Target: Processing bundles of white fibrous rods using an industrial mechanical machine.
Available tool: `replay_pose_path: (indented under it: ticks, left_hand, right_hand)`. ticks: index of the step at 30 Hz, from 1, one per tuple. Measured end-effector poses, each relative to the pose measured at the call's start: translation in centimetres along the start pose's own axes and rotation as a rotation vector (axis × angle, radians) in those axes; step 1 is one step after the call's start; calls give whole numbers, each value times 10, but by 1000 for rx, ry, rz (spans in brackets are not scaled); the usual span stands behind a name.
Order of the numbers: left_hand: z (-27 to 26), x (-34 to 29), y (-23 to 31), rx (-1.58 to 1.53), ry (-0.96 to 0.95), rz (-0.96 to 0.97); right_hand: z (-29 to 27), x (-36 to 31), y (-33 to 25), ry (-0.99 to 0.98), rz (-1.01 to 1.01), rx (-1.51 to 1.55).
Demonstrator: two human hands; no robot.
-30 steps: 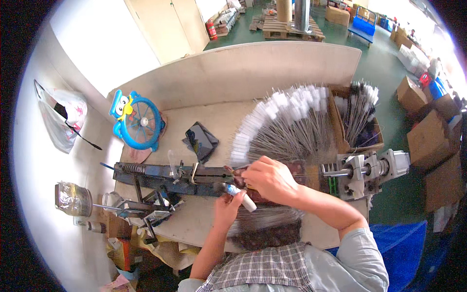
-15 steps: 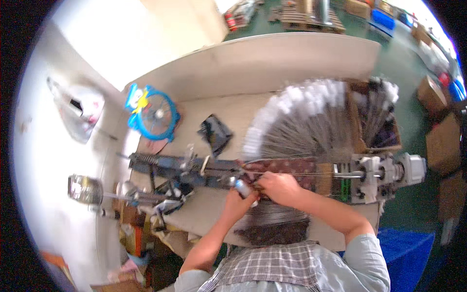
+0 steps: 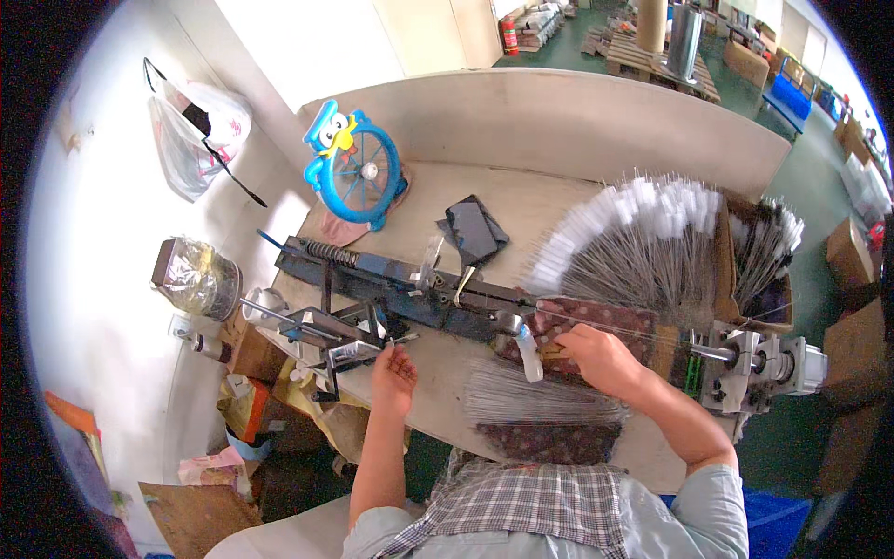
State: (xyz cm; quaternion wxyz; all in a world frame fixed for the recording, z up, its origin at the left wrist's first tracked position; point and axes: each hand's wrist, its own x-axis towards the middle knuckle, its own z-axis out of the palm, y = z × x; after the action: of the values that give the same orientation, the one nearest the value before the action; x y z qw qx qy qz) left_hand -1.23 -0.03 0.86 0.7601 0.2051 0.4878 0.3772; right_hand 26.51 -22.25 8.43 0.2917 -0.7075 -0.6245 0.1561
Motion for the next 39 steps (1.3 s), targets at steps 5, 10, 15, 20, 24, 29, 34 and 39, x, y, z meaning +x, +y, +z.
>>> replay_pose_path:
  ticks: [5, 10, 15, 20, 24, 29, 34, 39]
  left_hand:
    - [4, 5, -6, -135, 59, 5]
    - [21, -17, -21, -74, -13, 126]
    - [108, -105, -84, 311, -438, 19]
    - [170, -108, -123, 270, -642, 7]
    - [181, -98, -142, 279, -653, 80]
    - [178, -97, -143, 216, -586, 166]
    - [184, -112, -113, 155, -382, 80]
    - [182, -111, -105, 136, -376, -36]
  right_hand:
    - [-9, -7, -8, -48, 19, -87]
    - [-48, -9, -18, 172, -86, -124]
    - [-59, -3, 5, 305, 30, -55]
    - [-60, -16, 11, 278, 92, 125]
    - [-65, -28, 14, 290, 133, 327]
    - [-69, -32, 16, 249, 33, 258]
    - [-71, -12, 3, 373, -63, -47]
    - [-40, 28, 3, 333, -11, -302]
